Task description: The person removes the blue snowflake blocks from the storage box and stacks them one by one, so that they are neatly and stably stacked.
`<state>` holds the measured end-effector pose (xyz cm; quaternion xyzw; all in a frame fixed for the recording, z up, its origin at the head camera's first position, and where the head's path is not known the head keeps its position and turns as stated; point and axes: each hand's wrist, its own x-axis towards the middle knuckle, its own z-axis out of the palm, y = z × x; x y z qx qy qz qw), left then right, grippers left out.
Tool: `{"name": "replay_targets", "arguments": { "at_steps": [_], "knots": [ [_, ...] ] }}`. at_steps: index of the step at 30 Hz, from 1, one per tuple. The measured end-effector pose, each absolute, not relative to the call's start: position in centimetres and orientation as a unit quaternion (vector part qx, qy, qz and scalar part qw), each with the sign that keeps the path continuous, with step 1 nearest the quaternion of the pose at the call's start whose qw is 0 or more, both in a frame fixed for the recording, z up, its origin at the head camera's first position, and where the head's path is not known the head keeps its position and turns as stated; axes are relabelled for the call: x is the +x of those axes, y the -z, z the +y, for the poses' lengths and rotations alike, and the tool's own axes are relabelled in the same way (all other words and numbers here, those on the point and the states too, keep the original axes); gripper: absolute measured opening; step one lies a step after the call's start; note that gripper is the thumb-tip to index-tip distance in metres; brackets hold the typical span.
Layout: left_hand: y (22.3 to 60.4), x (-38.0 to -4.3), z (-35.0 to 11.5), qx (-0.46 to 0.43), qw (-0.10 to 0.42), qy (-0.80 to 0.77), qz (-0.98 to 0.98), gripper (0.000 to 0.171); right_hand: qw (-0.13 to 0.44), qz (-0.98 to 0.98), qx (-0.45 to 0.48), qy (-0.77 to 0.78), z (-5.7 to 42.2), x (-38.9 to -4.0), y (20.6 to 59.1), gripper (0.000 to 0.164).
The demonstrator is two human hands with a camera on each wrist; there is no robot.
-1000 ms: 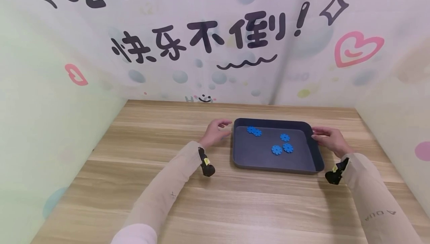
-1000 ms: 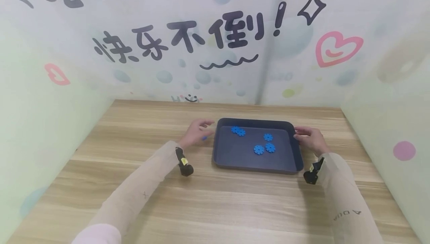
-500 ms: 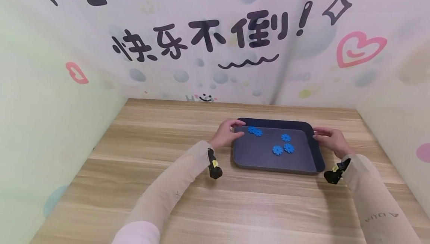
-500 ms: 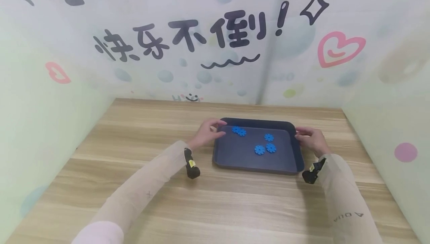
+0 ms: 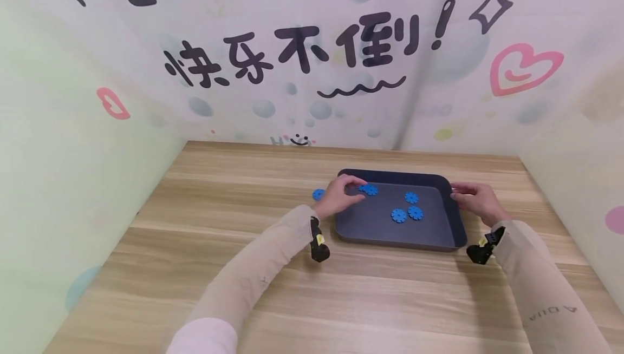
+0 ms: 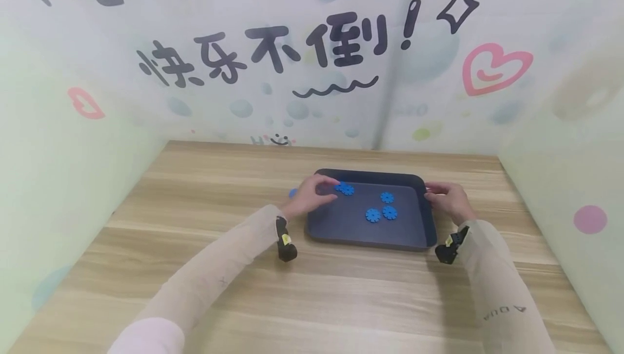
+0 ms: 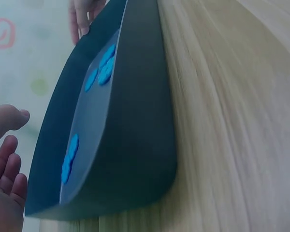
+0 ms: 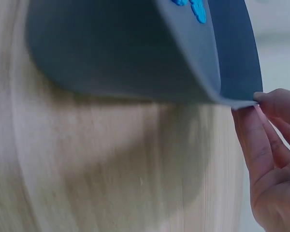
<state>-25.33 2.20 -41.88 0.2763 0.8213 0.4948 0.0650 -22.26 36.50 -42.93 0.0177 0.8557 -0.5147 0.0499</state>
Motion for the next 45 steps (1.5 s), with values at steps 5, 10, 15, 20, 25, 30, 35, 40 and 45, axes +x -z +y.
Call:
{"name": "replay_targets", "arguments": {
  "at_steps": [5,10,15,20,25,30,35,40,45],
  "knots": [
    [41.7,-25.2,3.5,0.276,0.082,-0.471,0.834,0.031,0.056,0.858,0.017,0.510,36.4,-22.4,42.7,0.046],
    [42.2,-25.1,5.7,0.266,0.117,-0.409,0.865,0.034,0.061,0.857,0.022,0.512,36.4,-22.4,42.7,0.047],
    [42.5,-24.7,8.0,0.266,0.173,-0.371,0.873,0.040,0.062,0.857,0.022,0.512,36.3,-22.3,42.6,0.048],
    [43.4,-24.6,9.9,0.262,0.198,-0.373,0.868,0.042,0.060,0.858,0.017,0.510,36.1,-22.2,42.5,0.049],
    [46.8,-26.3,11.4,0.278,0.193,-0.368,0.866,0.043,0.058,0.859,0.012,0.508,36.1,-22.2,42.7,0.048],
    [48.0,-26.5,11.9,0.274,0.178,-0.360,0.874,0.043,0.060,0.867,0.016,0.494,36.1,-22.2,42.9,0.048],
    [45.4,-24.3,11.6,0.245,0.161,-0.356,0.887,0.037,0.066,0.871,0.018,0.487,36.3,-22.2,42.6,0.048],
    [44.2,-23.0,11.3,0.240,0.144,-0.350,0.894,0.031,0.066,0.872,0.019,0.485,36.3,-22.1,42.6,0.047],
    [44.3,-22.9,11.3,0.233,0.145,-0.354,0.894,0.031,0.055,0.870,0.013,0.490,36.4,-22.0,42.9,0.047]
  ]
}}
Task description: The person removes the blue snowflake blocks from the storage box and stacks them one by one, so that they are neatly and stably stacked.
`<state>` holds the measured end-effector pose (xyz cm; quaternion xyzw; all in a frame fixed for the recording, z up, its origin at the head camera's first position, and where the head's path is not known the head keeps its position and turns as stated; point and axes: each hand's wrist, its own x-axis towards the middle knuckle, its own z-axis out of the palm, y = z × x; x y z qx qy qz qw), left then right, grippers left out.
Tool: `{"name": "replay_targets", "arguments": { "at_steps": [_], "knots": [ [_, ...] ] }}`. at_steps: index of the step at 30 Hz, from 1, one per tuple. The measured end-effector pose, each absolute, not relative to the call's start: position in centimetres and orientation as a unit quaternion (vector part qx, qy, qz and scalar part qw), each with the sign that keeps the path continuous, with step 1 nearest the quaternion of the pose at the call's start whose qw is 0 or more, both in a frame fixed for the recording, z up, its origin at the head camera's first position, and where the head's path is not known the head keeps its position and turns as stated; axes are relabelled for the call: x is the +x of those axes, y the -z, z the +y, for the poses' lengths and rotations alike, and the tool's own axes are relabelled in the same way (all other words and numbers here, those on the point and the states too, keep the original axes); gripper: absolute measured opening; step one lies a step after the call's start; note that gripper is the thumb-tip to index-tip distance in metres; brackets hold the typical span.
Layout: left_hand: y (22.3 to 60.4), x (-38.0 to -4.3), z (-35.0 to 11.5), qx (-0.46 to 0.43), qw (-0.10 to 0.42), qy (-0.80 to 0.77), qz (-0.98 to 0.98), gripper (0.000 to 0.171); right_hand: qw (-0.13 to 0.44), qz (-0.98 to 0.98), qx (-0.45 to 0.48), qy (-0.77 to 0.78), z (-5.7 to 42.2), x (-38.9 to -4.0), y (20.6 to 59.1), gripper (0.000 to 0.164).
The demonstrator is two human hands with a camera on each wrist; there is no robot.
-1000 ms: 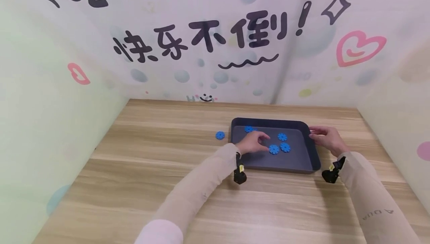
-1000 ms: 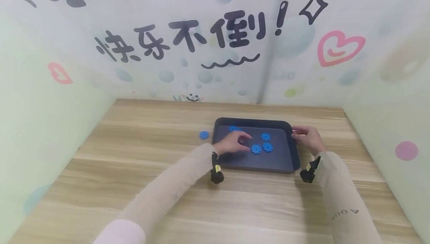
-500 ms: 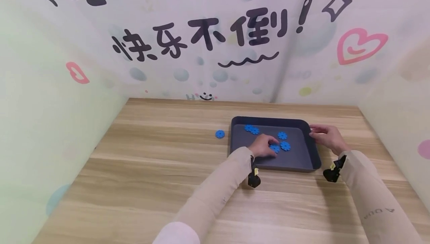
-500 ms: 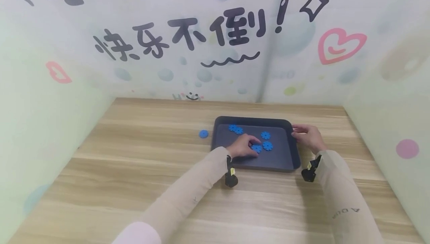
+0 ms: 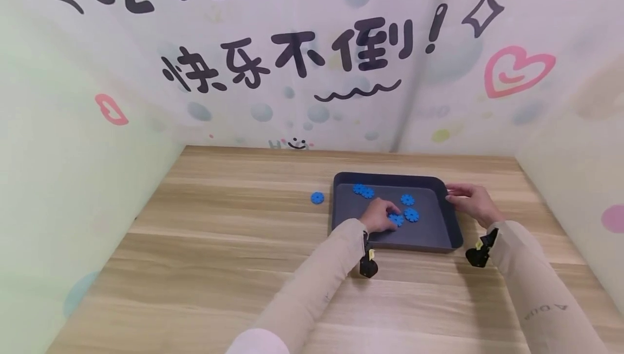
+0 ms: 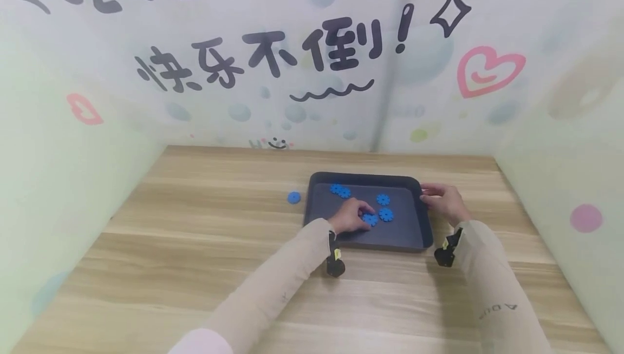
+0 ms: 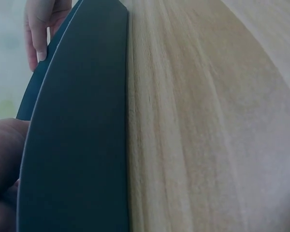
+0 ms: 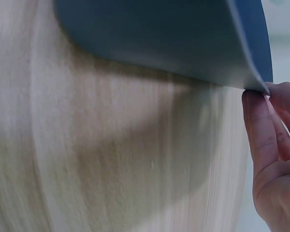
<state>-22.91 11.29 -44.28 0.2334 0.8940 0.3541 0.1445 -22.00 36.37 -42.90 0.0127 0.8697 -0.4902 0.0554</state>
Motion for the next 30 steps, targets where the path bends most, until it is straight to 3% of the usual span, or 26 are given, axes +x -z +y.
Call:
{"name": "replay_targets", "arguments": {
  "at_steps": [13,22,30],
  "knots": [
    [44.75,-23.26,10.72,0.229,0.171,-0.365,0.886,0.023,0.061,0.862,0.009,0.504,35.95,-21.51,43.27,0.047],
    [44.31,-23.20,10.68,0.227,0.167,-0.369,0.886,0.036,0.064,0.869,0.009,0.491,35.93,-21.85,42.82,0.048],
    [44.34,-23.25,10.75,0.233,0.157,-0.356,0.891,0.031,0.057,0.866,0.004,0.497,35.87,-21.72,42.64,0.048]
  ]
}}
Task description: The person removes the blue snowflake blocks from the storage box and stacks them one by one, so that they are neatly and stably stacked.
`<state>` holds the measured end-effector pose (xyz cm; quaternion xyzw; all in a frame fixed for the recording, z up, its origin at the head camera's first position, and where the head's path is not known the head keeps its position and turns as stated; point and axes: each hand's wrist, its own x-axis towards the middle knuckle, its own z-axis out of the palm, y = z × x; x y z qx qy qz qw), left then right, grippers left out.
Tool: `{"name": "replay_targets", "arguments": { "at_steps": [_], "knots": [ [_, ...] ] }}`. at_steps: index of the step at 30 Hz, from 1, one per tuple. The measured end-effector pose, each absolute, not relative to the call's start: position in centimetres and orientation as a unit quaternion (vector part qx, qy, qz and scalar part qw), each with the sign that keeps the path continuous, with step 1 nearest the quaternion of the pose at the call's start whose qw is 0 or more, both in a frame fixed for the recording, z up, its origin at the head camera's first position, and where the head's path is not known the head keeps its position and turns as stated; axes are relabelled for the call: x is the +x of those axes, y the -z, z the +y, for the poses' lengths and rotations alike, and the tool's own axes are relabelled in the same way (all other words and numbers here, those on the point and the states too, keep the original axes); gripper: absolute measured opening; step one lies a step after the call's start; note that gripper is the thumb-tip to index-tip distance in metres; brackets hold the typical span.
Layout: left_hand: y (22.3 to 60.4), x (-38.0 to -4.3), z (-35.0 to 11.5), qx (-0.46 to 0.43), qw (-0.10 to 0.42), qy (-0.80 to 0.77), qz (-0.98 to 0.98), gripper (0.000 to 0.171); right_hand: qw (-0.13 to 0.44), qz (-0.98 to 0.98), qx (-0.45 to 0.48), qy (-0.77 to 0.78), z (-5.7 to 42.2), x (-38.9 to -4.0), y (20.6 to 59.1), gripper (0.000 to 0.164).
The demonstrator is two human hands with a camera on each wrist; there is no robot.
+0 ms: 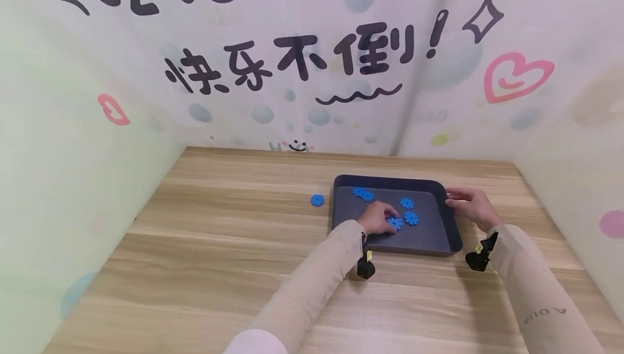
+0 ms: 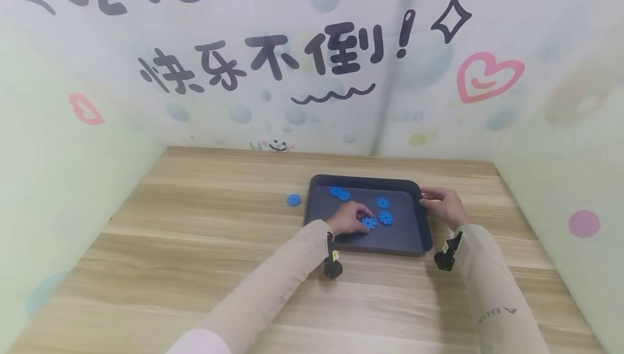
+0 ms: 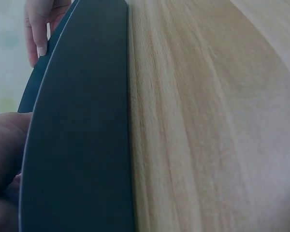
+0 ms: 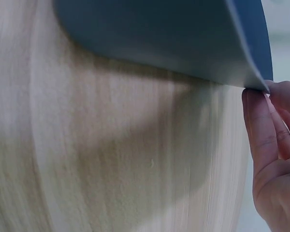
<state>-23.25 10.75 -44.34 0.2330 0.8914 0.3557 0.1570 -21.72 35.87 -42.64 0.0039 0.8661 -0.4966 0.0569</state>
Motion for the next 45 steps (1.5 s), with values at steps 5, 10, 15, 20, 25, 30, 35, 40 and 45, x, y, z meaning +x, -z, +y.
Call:
{"name": "replay_targets", "arguments": {
  "at_steps": [5,10,15,20,25,30,35,40,45],
  "knots": [
    [44.3,-23.1,10.7,0.221,0.162,-0.355,0.894,0.029,0.060,0.863,0.007,0.502,36.1,-21.7,42.9,0.051],
    [44.6,-23.2,10.7,0.218,0.157,-0.364,0.892,0.028,0.060,0.849,-0.003,0.525,36.5,-21.8,43.1,0.052],
    [44.9,-23.4,10.7,0.218,0.152,-0.374,0.889,0.029,0.064,0.865,0.013,0.497,36.1,-21.8,42.9,0.051],
    [44.8,-23.6,10.4,0.217,0.161,-0.392,0.880,0.029,0.068,0.871,0.018,0.485,35.8,-21.7,42.6,0.049],
    [44.4,-23.8,9.8,0.218,0.172,-0.404,0.871,0.029,0.067,0.872,0.018,0.485,35.9,-21.7,42.8,0.048],
    [43.2,-23.9,8.9,0.229,0.174,-0.400,0.870,0.029,0.067,0.871,0.015,0.487,35.7,-21.5,42.6,0.048],
    [42.2,-24.2,7.9,0.251,0.170,-0.386,0.871,0.031,0.065,0.869,0.013,0.490,35.7,-21.5,42.6,0.048],
    [41.8,-24.6,7.1,0.265,0.169,-0.385,0.868,0.032,0.066,0.868,0.014,0.492,35.9,-21.6,42.7,0.049],
    [40.7,-24.9,6.0,0.275,0.160,-0.378,0.869,0.033,0.064,0.870,0.015,0.489,35.8,-21.6,42.5,0.049]
  ]
}}
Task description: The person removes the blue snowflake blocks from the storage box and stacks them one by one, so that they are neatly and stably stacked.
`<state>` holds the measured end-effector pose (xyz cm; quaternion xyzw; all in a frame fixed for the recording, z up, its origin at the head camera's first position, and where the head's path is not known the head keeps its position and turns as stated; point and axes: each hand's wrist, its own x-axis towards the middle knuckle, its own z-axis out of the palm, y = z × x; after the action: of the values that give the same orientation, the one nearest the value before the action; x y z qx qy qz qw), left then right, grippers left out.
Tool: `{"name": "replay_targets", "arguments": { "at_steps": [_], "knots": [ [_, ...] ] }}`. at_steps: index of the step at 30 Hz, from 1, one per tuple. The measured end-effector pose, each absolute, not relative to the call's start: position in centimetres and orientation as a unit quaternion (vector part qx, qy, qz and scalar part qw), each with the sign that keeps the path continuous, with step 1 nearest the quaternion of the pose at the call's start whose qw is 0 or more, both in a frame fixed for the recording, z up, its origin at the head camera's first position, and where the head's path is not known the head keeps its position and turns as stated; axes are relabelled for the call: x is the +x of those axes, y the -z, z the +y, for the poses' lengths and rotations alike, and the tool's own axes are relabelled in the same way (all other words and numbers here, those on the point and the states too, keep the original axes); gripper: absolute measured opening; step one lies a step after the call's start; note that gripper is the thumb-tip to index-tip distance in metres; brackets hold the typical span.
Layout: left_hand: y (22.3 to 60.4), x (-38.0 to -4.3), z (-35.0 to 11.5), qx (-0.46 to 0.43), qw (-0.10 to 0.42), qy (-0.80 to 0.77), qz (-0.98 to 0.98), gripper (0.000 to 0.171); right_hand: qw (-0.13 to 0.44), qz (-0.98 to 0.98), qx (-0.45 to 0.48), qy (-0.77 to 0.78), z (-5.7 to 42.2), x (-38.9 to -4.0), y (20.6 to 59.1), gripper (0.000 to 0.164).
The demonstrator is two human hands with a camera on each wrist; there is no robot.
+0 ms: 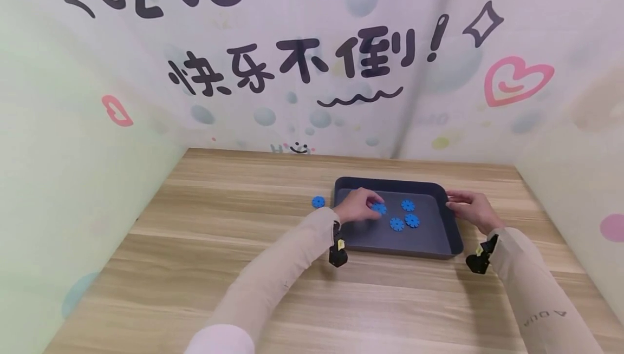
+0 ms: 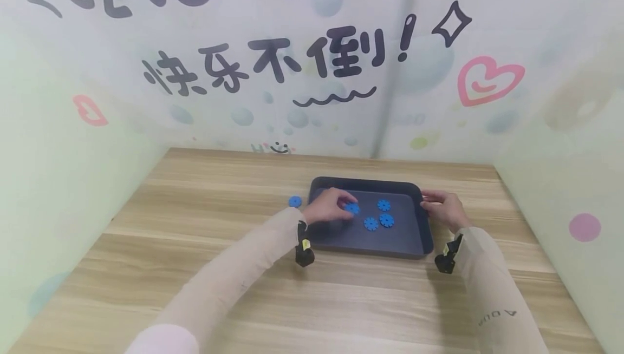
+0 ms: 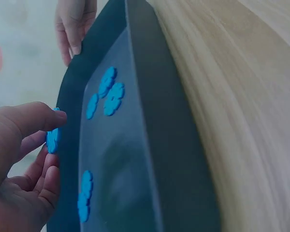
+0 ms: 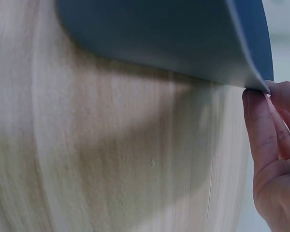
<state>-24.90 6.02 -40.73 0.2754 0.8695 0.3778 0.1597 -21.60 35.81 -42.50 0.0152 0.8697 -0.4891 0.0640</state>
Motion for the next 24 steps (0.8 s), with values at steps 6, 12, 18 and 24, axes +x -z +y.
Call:
{"name": "replay_targets", "arguments": {
  "at_steps": [6,12,18,24],
  "knots": [
    [39.3,-25.4,4.2,0.272,0.156,-0.378,0.871,0.034,0.062,0.870,0.012,0.489,35.8,-21.7,42.4,0.048],
    [38.8,-26.2,2.4,0.273,0.133,-0.375,0.876,0.035,0.062,0.868,0.009,0.493,36.0,-21.7,42.6,0.049],
    [38.9,-27.1,0.6,0.269,0.126,-0.376,0.878,0.036,0.059,0.870,0.010,0.490,36.0,-21.7,42.7,0.049],
    [39.2,-27.2,-1.2,0.234,0.123,-0.383,0.885,0.036,0.059,0.870,0.008,0.489,36.0,-21.7,42.7,0.049]
  ]
}}
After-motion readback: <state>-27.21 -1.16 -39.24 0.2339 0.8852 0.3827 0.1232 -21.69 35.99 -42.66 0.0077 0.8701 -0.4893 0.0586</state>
